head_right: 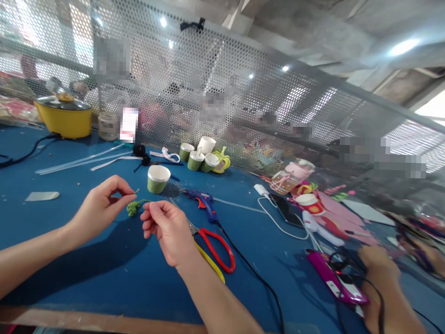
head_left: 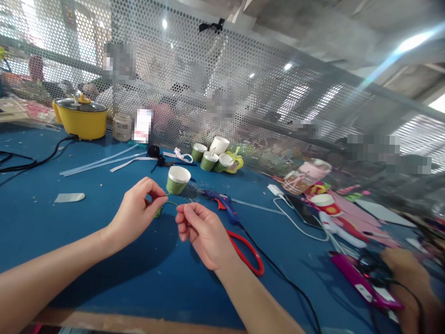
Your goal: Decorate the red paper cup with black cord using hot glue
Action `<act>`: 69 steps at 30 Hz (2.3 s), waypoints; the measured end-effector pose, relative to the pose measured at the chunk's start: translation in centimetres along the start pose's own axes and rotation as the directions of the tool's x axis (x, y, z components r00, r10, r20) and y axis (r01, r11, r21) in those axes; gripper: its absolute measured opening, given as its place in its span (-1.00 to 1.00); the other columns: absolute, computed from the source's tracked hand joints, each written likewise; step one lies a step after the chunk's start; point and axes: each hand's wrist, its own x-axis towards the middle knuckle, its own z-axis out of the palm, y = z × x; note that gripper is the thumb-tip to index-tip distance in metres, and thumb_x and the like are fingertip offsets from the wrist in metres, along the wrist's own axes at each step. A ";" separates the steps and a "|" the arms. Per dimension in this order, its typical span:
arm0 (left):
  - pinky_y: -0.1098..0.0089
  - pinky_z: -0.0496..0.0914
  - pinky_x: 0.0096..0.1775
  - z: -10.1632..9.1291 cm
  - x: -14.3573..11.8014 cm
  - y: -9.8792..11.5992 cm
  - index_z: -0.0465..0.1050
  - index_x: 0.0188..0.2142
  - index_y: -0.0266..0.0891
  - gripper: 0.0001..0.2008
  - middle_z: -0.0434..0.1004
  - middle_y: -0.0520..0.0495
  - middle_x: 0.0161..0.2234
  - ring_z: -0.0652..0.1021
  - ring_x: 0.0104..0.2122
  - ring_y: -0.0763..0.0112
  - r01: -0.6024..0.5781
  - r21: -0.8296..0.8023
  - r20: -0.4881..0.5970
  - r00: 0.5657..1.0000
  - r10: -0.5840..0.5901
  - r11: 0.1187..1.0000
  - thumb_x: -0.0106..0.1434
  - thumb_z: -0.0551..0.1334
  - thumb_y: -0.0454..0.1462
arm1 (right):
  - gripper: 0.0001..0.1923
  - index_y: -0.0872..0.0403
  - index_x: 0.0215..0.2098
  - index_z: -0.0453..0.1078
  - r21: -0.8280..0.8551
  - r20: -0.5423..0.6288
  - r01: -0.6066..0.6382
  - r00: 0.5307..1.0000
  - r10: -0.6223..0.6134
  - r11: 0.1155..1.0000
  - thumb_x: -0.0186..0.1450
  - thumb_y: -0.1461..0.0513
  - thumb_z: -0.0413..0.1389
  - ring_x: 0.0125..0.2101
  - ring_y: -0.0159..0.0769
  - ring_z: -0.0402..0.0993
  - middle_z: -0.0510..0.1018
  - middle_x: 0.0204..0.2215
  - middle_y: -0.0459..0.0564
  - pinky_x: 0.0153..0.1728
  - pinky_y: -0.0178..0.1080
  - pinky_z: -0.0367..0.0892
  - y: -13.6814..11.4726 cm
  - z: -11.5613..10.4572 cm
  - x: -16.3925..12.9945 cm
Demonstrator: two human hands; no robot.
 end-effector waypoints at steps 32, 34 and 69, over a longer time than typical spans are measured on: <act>0.51 0.27 -0.48 0.2 -0.9 0.3 0.30 -0.46 -0.25 -0.91 0.33 0.02 -0.47 0.35 -0.51 0.54 -0.262 0.150 0.141 0.960 0.241 0.953 0.14 0.12 -0.41 | -0.84 0.13 -0.41 0.36 -0.398 0.040 0.107 0.994 -0.099 0.911 0.08 0.19 0.17 -0.56 -0.43 0.39 0.48 -0.58 -0.11 -0.48 -0.31 0.29 -0.8 -1.0 0.1; 0.51 0.28 -0.48 0.2 -0.9 0.2 0.30 -0.46 -0.25 -0.91 0.33 0.02 -0.47 0.35 -0.51 0.53 -0.277 0.168 0.136 0.957 0.256 0.946 0.14 0.12 -0.42 | -0.80 0.14 -0.37 0.36 -0.378 0.062 0.096 0.995 -0.078 0.921 0.09 0.18 0.17 -0.51 -0.39 0.43 0.50 -0.54 -0.07 -0.45 -0.28 0.31 -0.8 -1.0 0.1; 0.39 0.34 -0.39 0.2 -0.7 0.1 0.46 -0.39 -0.25 -0.77 0.47 -0.07 -0.47 0.47 -0.45 0.35 -0.473 0.515 0.341 0.878 0.336 0.715 0.24 0.03 -0.29 | -0.63 0.10 -0.60 0.22 -0.730 0.025 0.062 0.998 -0.065 0.681 0.22 0.04 -0.04 -0.69 -0.51 0.17 0.28 -0.71 -0.16 -0.68 -0.40 0.08 -0.9 -0.9 0.1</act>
